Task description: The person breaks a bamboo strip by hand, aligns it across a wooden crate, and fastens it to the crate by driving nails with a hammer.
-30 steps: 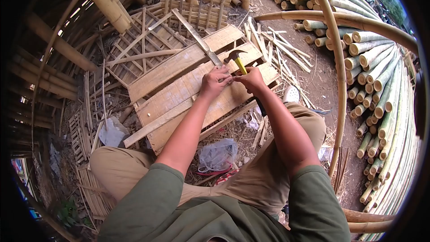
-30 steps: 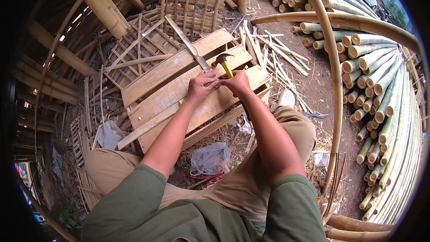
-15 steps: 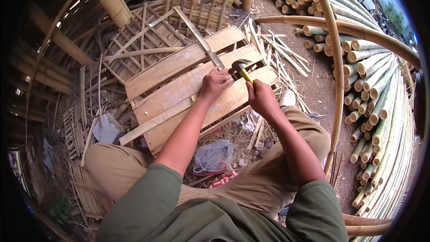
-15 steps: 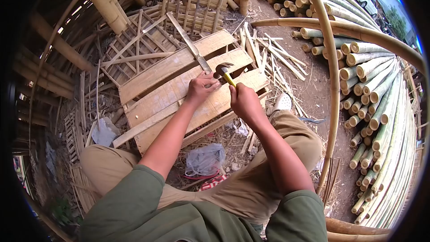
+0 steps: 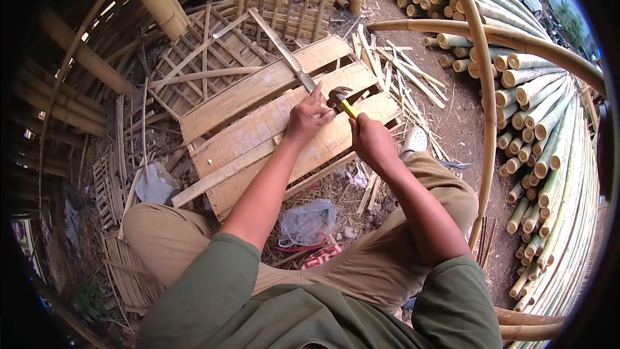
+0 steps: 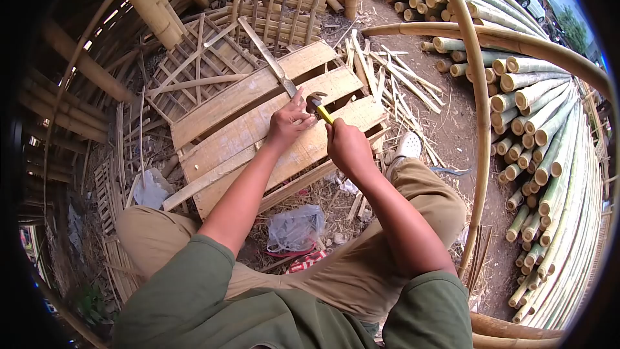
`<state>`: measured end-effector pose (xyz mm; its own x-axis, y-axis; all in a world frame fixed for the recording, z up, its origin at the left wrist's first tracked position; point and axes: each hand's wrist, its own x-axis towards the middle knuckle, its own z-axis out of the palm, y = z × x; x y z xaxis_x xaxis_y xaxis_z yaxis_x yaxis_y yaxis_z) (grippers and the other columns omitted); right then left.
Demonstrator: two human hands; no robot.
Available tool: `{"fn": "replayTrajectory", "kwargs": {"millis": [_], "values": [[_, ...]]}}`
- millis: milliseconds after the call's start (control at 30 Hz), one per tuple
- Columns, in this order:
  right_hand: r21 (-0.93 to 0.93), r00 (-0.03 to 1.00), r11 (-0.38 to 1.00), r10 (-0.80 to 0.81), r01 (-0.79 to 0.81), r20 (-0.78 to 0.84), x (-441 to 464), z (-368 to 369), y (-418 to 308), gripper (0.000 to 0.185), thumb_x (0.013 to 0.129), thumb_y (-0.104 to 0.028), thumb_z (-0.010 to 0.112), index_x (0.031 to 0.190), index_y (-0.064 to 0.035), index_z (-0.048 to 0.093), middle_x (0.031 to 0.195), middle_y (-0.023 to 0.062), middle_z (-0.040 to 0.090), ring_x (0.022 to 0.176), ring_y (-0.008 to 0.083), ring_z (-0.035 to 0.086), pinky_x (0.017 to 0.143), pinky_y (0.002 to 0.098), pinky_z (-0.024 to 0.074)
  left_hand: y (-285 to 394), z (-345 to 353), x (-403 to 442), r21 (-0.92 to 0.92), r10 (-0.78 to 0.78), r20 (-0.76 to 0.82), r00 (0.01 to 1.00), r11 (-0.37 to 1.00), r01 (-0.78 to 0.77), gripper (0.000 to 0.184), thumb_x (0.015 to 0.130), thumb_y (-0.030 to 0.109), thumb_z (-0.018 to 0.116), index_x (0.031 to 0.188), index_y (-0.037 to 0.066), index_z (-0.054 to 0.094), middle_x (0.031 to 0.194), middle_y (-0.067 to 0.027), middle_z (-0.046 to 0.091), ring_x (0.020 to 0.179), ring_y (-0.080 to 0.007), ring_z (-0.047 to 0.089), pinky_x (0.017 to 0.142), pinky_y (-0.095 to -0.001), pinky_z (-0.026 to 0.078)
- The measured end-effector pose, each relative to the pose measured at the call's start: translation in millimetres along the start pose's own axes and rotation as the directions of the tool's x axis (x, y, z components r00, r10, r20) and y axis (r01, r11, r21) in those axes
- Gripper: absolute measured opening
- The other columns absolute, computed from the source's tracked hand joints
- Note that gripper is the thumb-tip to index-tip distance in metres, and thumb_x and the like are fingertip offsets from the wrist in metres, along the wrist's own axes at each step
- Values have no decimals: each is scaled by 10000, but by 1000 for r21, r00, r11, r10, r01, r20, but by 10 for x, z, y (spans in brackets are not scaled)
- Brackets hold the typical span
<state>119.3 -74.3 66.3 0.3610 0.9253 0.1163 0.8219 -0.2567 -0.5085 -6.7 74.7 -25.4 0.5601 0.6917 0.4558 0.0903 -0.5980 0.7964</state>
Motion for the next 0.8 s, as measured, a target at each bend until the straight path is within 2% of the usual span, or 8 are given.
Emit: {"fn": "replayTrajectory", "kwargs": {"millis": [100,133,233,333,467,633,667,800], "values": [[-14,1000,1000,-7,7,-9,-5,50,4,310,992,-269,510,859,9,549,656,263,603,636,460,612,592,549,470,21,-14,7,18,-69,31,997,998,68,115,777,83,774,886,47,764,1451,-233,452,1141,-304,642,914,-324,553],[20,999,1000,-5,6,-33,-6,15,-34,307,990,-268,511,863,9,550,652,259,604,639,456,616,592,549,474,6,-29,19,81,-12,24,1000,997,10,121,770,95,779,881,51,765,1439,-239,464,1127,-299,650,912,-322,552],[47,995,999,-11,15,-102,1,4,-70,304,991,-262,510,861,10,549,653,260,606,636,456,617,585,547,475,1,2,8,25,-25,1,1000,999,25,107,767,94,778,864,53,765,1428,-237,477,1113,-287,659,905,-322,553],[-9,999,1000,-25,25,-28,-10,148,64,294,992,-254,510,860,7,545,653,262,607,626,456,616,567,541,474,-10,6,-17,81,-31,19,999,996,30,93,766,102,782,842,52,759,1429,-222,482,1099,-270,667,895,-322,553],[32,994,999,-20,23,-110,-24,-3,-69,293,992,-252,503,862,8,542,651,259,612,619,458,617,572,547,476,-35,1,26,84,-18,14,1000,996,17,99,766,115,784,829,46,754,1426,-220,486,1072,-265,678,890,-329,550],[-78,1000,997,-9,10,19,-21,135,32,308,988,-265,513,854,11,543,651,254,617,620,451,624,569,548,474,75,-48,16,176,-8,33,999,984,2,97,760,120,782,813,45,751,1434,-220,478,1079,-262,676,897,-330,545],[-49,1000,999,-7,6,-15,-13,129,31,305,987,-262,515,855,11,542,650,257,615,626,453,624,575,551,476,96,-41,16,124,-68,31,997,990,64,88,764,124,779,806,50,752,1437,-220,475,1075,-260,678,893,-329,545],[136,988,988,91,-74,-126,92,144,17,307,966,-237,552,819,32,573,679,277,621,655,462,625,611,538,478,33,-10,4,89,-63,20,998,994,61,93,771,137,780,809,56,756,1446,-217,467,1082,-256,675,897,-329,544]]}}
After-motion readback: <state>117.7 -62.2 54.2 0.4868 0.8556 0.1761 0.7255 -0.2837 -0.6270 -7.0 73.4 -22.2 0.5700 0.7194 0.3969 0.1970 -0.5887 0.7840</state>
